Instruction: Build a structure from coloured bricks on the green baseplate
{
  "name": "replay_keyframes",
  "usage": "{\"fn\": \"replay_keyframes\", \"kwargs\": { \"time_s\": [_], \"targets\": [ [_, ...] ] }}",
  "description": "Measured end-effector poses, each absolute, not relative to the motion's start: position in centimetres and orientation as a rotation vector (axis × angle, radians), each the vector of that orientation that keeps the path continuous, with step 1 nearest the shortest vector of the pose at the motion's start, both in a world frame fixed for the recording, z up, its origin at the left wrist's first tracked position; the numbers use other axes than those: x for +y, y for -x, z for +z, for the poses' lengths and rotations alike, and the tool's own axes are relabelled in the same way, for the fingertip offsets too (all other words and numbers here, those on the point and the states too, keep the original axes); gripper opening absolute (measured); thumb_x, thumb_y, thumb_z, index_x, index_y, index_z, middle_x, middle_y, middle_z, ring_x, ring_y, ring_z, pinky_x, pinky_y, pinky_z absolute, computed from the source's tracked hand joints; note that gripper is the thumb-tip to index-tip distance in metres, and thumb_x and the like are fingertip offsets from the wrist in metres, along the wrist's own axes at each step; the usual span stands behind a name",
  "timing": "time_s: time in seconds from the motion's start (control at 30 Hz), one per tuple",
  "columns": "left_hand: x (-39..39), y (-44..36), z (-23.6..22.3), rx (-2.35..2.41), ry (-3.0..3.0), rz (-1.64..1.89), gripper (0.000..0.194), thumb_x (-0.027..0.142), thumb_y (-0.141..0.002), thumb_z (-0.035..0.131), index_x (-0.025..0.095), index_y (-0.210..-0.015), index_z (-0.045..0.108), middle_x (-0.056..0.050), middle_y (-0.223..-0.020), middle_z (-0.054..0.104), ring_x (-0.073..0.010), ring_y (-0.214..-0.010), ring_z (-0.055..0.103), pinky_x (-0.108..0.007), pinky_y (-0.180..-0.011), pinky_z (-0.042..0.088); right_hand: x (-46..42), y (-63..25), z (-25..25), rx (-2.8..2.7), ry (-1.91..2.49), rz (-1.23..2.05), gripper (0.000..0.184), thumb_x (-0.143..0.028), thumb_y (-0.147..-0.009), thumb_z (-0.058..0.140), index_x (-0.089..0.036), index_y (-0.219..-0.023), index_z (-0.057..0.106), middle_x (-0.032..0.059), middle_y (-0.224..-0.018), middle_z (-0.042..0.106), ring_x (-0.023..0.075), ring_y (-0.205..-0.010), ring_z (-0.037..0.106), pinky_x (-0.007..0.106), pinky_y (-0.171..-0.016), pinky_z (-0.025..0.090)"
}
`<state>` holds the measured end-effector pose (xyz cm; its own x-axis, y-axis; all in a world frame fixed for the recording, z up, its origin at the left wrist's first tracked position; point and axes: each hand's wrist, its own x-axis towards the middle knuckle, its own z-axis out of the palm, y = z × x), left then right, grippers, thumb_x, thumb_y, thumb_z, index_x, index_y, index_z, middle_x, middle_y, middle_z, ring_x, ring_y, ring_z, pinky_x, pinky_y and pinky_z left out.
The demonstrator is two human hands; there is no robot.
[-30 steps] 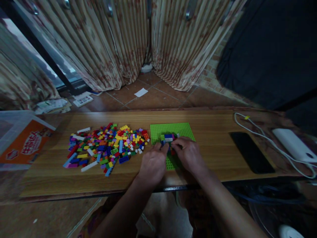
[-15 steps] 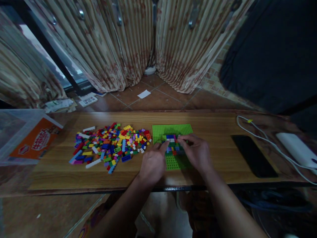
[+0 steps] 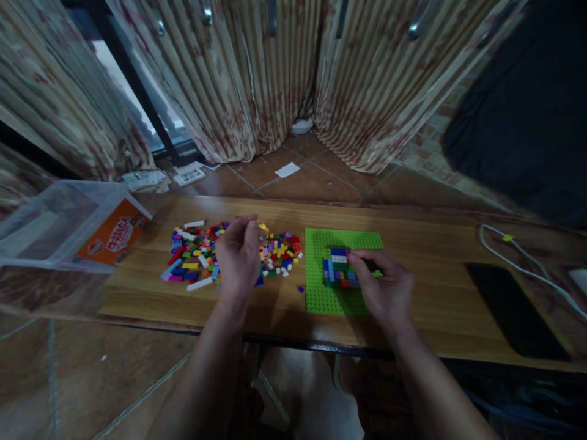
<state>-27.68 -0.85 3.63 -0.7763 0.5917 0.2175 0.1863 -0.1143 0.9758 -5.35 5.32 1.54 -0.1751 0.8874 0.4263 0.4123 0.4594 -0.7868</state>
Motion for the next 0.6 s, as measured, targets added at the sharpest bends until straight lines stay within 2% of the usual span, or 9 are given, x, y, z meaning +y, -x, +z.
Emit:
{"fn": "replay_keyframes", "kwargs": {
  "time_s": [0.13, 0.3, 0.6],
  "targets": [
    [-1.3, 29.3, 4.5, 1.573, -0.525, 2.150, 0.021, 0.031, -0.081, 0.063, 0.014, -0.089, 0.070, 0.001, -0.065, 0.063, -0.0064, -0.051, 0.052, -0.015, -0.049, 0.040, 3.5, 7.4, 1.4, -1.987, 0.973, 0.682, 0.012, -0.026, -0.089, 0.060, -0.023, -0.086, 0.071, 0.0023, -0.083, 0.070, 0.0166, -0.076, 0.065, 0.031, -0.071, 0.050],
    [-1.8, 30.1, 5.3, 1.269, -0.119, 2.126, 0.013, 0.022, -0.076, 0.064, 0.012, -0.083, 0.067, 0.002, -0.062, 0.060, -0.0042, -0.048, 0.051, -0.014, -0.048, 0.041, 1.0, 10.2, 0.9, -2.210, 0.817, 0.753, 0.014, -0.020, -0.091, 0.055, -0.023, -0.089, 0.069, 0.0029, -0.085, 0.070, 0.0175, -0.081, 0.064, 0.031, -0.074, 0.050],
    [-2.2, 30.9, 5.7, 1.160, -0.005, 2.088, 0.010, 0.017, -0.080, 0.059, 0.011, -0.085, 0.065, 0.003, -0.061, 0.059, -0.0028, -0.047, 0.051, -0.012, -0.048, 0.042, -1.2, 14.9, -1.1, -2.409, 0.618, 0.629, 0.022, -0.021, -0.090, 0.056, -0.022, -0.108, 0.069, 0.0085, -0.109, 0.065, 0.0241, -0.101, 0.056, 0.039, -0.090, 0.049]
  ]
}}
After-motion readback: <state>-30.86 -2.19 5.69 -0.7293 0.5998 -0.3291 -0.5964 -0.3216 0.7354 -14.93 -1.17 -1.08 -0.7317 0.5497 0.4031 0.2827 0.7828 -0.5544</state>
